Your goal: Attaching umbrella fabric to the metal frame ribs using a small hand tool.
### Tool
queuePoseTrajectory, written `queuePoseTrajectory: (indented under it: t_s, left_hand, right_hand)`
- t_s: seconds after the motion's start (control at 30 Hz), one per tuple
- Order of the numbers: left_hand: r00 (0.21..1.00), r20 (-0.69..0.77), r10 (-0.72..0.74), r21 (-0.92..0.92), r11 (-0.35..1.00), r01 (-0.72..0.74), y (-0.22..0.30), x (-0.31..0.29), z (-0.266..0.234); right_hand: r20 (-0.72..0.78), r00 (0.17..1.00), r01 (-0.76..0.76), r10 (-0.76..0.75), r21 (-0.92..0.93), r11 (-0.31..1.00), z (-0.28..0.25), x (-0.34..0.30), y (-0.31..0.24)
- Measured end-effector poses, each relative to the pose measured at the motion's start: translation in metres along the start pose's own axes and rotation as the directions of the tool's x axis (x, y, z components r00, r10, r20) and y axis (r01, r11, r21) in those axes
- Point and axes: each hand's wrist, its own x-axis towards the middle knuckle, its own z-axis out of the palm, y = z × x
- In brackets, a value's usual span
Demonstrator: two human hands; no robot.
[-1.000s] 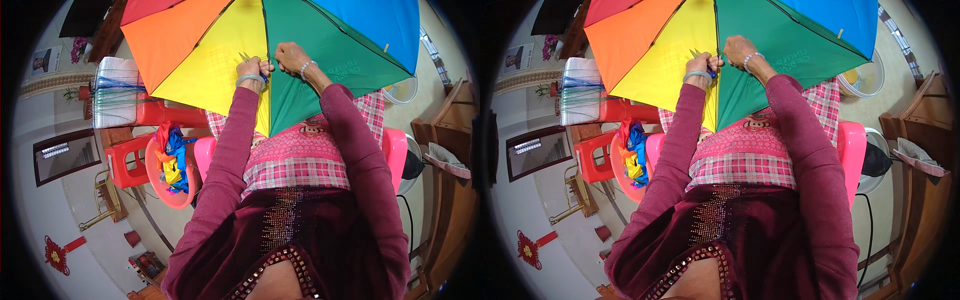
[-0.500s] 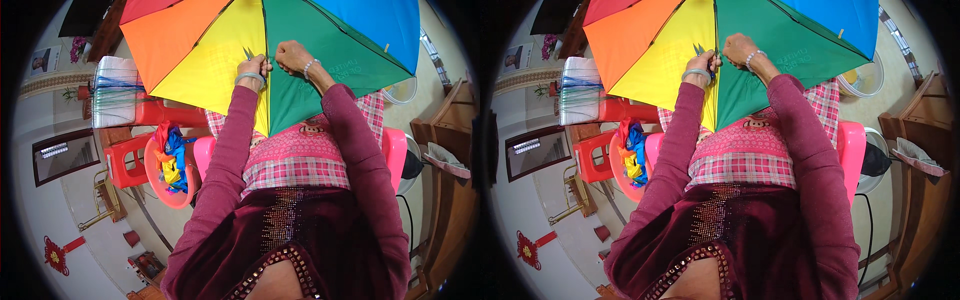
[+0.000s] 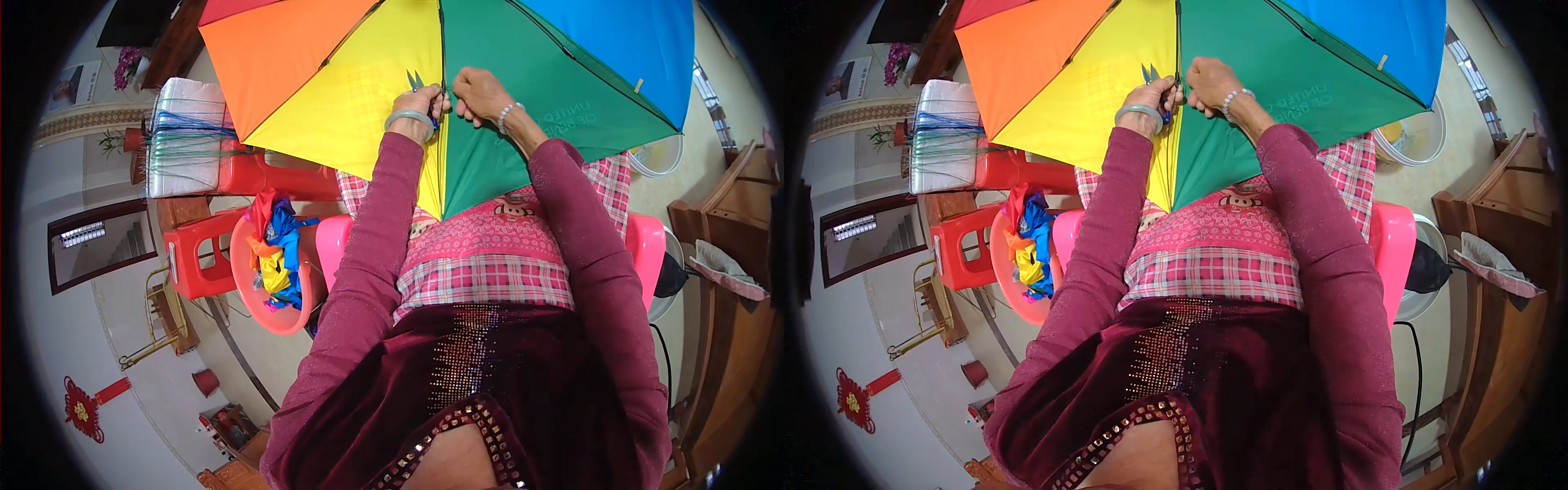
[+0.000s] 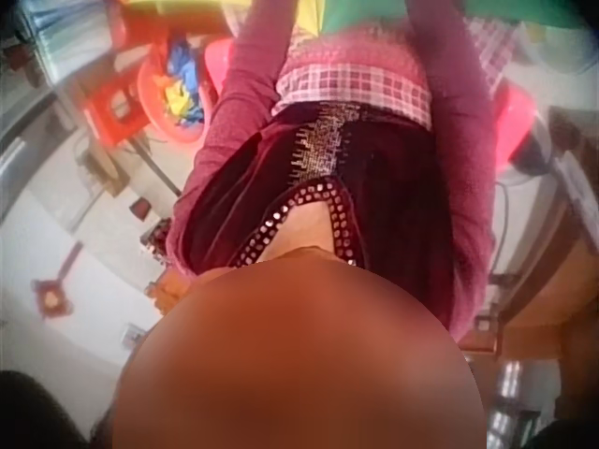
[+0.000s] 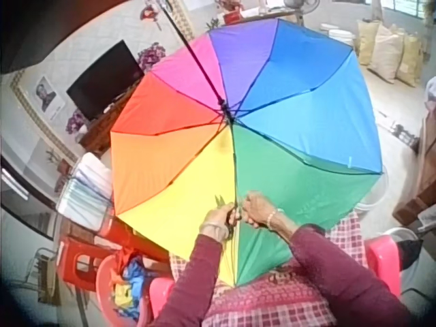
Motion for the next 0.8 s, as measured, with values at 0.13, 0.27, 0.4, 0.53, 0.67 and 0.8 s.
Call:
queuePoseTrajectory:
  t_s: [0.13,0.27,0.4,0.53,0.67,0.8]
  left_hand:
    - [1.0,0.02,0.021,-0.008,1.0,-0.021,-0.006,0.0,0.002]
    - [0.979,-0.173,0.112,0.023,0.994,-0.11,-0.011,-0.006,0.015]
    - [0.947,-0.262,0.184,0.071,0.983,-0.171,-0.002,-0.016,0.009]
    - [0.976,-0.18,0.12,0.199,0.976,-0.084,0.008,-0.026,0.005]
    - [0.967,-0.067,0.244,0.384,0.901,-0.201,0.006,-0.027,-0.006]
    - [0.945,-0.13,0.301,0.433,0.874,-0.219,0.006,-0.038,-0.011]
  right_hand:
    - [-0.049,0.997,0.063,-0.066,-0.062,0.996,0.006,0.004,0.004]
    - [-0.072,0.681,0.408,-0.729,-0.789,0.459,-0.006,0.025,0.021]
    - [-0.139,0.943,0.268,-0.303,-0.226,0.936,-0.023,-0.004,-0.032]
    - [-0.084,0.98,0.191,-0.179,0.638,0.746,-0.019,-0.028,-0.072]
    - [-0.249,0.871,0.49,-0.423,0.424,0.762,-0.03,-0.038,-0.089]
    - [-0.258,0.874,0.46,-0.412,0.163,0.873,-0.036,-0.054,-0.098]
